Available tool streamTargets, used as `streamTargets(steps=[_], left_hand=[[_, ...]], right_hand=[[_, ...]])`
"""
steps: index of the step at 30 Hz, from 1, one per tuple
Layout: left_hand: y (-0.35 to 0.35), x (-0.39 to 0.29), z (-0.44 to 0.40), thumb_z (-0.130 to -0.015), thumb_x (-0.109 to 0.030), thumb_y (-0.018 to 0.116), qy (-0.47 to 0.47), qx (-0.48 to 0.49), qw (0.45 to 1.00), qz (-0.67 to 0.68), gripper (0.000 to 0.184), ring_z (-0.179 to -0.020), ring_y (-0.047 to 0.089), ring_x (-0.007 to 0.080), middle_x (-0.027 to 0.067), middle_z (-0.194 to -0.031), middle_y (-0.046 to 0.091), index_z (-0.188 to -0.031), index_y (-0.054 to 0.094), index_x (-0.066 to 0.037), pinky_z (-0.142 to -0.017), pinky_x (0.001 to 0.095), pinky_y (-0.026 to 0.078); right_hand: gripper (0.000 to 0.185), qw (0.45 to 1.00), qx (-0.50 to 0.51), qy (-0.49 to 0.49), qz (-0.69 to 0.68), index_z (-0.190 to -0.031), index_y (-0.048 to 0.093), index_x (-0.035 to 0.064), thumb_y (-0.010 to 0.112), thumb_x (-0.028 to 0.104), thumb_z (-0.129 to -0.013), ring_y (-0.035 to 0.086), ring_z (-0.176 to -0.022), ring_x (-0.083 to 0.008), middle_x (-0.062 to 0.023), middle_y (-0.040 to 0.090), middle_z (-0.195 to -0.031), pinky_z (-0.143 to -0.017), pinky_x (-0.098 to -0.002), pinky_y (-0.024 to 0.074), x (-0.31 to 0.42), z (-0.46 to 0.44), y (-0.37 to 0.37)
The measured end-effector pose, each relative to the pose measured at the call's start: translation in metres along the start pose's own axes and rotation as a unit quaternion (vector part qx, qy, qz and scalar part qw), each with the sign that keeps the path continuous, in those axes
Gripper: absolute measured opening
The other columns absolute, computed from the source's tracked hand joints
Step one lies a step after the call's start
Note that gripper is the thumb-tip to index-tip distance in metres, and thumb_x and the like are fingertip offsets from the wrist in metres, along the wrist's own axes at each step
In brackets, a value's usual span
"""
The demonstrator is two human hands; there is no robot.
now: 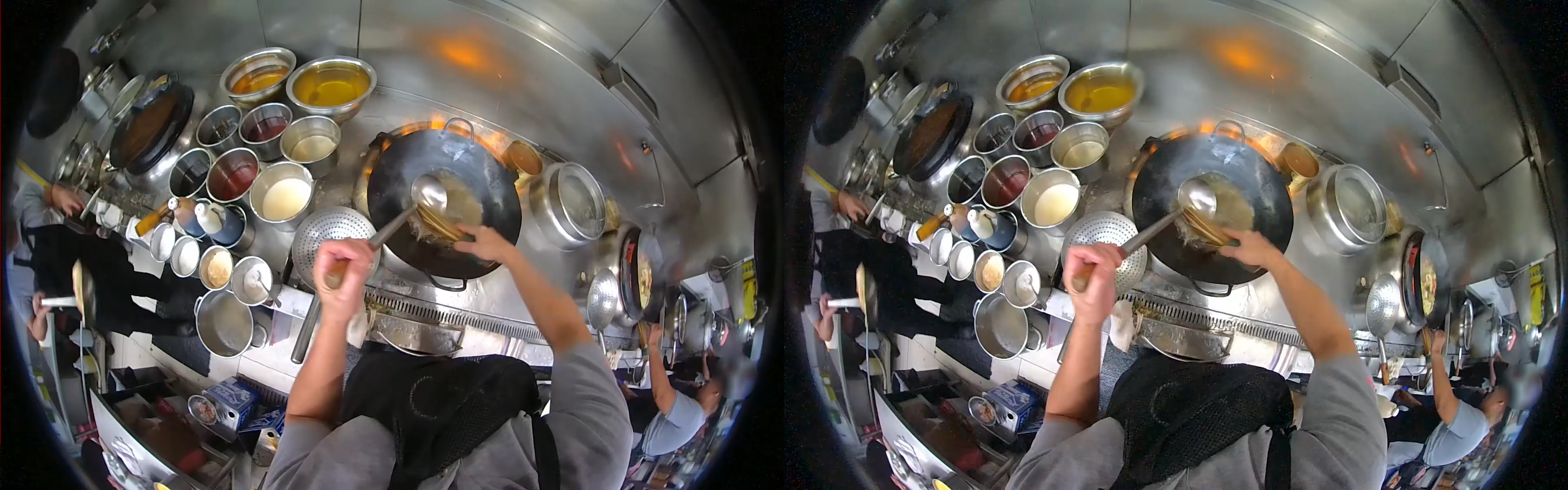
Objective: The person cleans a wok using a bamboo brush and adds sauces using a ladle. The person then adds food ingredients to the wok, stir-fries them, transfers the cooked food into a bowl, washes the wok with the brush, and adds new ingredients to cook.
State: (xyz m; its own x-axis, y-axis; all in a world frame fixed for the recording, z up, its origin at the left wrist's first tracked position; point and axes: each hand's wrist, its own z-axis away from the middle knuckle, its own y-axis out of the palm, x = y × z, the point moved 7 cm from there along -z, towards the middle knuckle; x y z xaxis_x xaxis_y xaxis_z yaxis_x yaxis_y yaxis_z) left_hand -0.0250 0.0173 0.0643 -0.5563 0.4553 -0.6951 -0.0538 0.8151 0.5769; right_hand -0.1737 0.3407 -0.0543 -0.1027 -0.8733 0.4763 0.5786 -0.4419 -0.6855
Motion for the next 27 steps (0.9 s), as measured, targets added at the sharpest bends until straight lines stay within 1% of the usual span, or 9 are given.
streamTargets(steps=[2, 7, 11, 15, 17, 19, 23, 25, 27], left_hand=[[-0.020, -0.001, -0.002, -0.090, 0.005, 0.058, -0.010, -0.028, 0.999, -0.041, 0.014, -0.077, 0.057, 0.0166, 0.0073, -0.081, 0.062, -0.093, 0.049, -0.005, -0.094, 0.0413, 0.047], [-0.049, -0.003, 0.018, -0.091, -0.001, 0.066, -0.147, -0.034, 0.974, -0.168, 0.019, -0.105, 0.064, 0.0207, 0.0121, -0.112, 0.068, -0.108, 0.060, -0.001, -0.097, 0.0351, 0.049], [-0.063, -0.028, 0.029, -0.086, 0.001, 0.068, -0.212, 0.071, 0.883, -0.412, 0.025, -0.096, 0.068, 0.0229, 0.0151, -0.111, 0.068, -0.109, 0.059, -0.001, -0.085, 0.0359, 0.055], [-0.039, -0.006, 0.041, -0.083, -0.012, 0.068, -0.154, 0.249, 0.680, -0.672, 0.035, -0.085, 0.067, 0.0369, 0.0149, -0.098, 0.065, -0.116, 0.059, -0.013, -0.072, 0.0466, 0.054], [-0.037, 0.001, 0.044, -0.084, -0.014, 0.068, -0.173, 0.251, 0.649, -0.697, 0.037, -0.086, 0.066, 0.0375, 0.0142, -0.100, 0.066, -0.119, 0.058, -0.013, -0.072, 0.0474, 0.054], [-0.043, 0.007, 0.043, -0.085, -0.019, 0.069, -0.160, 0.254, 0.621, -0.724, 0.041, -0.084, 0.068, 0.0373, 0.0150, -0.100, 0.067, -0.124, 0.057, -0.012, -0.072, 0.0465, 0.054], [-0.082, 0.047, 0.047, -0.092, -0.029, 0.065, -0.182, 0.227, 0.767, -0.572, 0.038, -0.080, 0.070, 0.0287, 0.0133, -0.094, 0.068, -0.124, 0.056, -0.011, -0.065, 0.0397, 0.054], [-0.099, 0.083, 0.086, -0.099, -0.039, 0.057, -0.590, 0.070, 0.792, -0.141, 0.039, -0.071, 0.067, 0.0205, 0.0106, -0.088, 0.067, -0.122, 0.053, -0.008, -0.059, 0.0340, 0.052], [-0.079, 0.083, 0.106, -0.100, -0.042, 0.054, -0.616, 0.078, 0.778, -0.094, 0.042, -0.059, 0.052, 0.0117, 0.0031, -0.080, 0.058, -0.123, 0.053, -0.007, -0.050, 0.0246, 0.041]], right_hand=[[0.060, 0.941, -0.148, -0.054, 0.301, -0.145, 0.044, 0.0281, 0.063, 0.042, -0.090, 0.064, -0.100, -0.0455, -0.0262, 0.064, -0.112, -0.089, -0.0507, 0.0519, 0.005, 0.001, -0.036], [0.066, 0.924, -0.355, -0.015, 0.142, -0.150, 0.033, 0.0292, 0.061, 0.041, -0.091, 0.064, -0.102, -0.0433, -0.0239, 0.057, -0.126, -0.088, -0.0506, 0.0525, 0.018, 0.031, -0.052], [0.072, 0.949, -0.105, 0.024, 0.295, -0.154, 0.023, 0.0259, 0.058, 0.042, -0.093, 0.063, -0.108, -0.0423, -0.0249, 0.056, -0.128, -0.091, -0.0495, 0.0521, 0.011, 0.006, 0.005], [0.073, 0.998, -0.042, -0.035, -0.023, -0.151, 0.036, 0.0176, 0.062, 0.046, -0.089, 0.059, -0.114, -0.0456, -0.0279, 0.055, -0.133, -0.095, -0.0465, 0.0505, 0.019, -0.013, 0.035], [0.073, 0.978, 0.002, -0.019, -0.207, -0.148, 0.041, 0.0141, 0.066, 0.046, -0.087, 0.057, -0.117, -0.0450, -0.0302, 0.058, -0.127, -0.097, -0.0434, 0.0494, 0.026, -0.006, 0.042], [0.073, 0.992, -0.009, -0.070, -0.103, -0.149, 0.039, 0.0157, 0.066, 0.043, -0.088, 0.057, -0.117, -0.0435, -0.0299, 0.058, -0.128, -0.097, -0.0427, 0.0494, 0.034, 0.013, 0.027], [0.071, 0.960, -0.044, -0.267, 0.077, -0.151, 0.036, 0.0248, 0.066, 0.040, -0.089, 0.059, -0.113, -0.0419, -0.0258, 0.058, -0.129, -0.094, -0.0439, 0.0505, 0.074, 0.069, 0.030], [0.072, 0.942, -0.040, -0.281, 0.181, -0.151, 0.032, 0.0384, 0.066, 0.042, -0.088, 0.063, -0.102, -0.0378, -0.0195, 0.061, -0.111, -0.086, -0.0457, 0.0528, 0.081, 0.086, 0.042], [0.066, 0.917, -0.020, -0.299, 0.263, -0.150, 0.030, 0.0438, 0.061, 0.043, -0.091, 0.066, -0.094, -0.0348, -0.0178, 0.062, -0.104, -0.078, -0.0455, 0.0554, 0.089, 0.102, 0.044]])
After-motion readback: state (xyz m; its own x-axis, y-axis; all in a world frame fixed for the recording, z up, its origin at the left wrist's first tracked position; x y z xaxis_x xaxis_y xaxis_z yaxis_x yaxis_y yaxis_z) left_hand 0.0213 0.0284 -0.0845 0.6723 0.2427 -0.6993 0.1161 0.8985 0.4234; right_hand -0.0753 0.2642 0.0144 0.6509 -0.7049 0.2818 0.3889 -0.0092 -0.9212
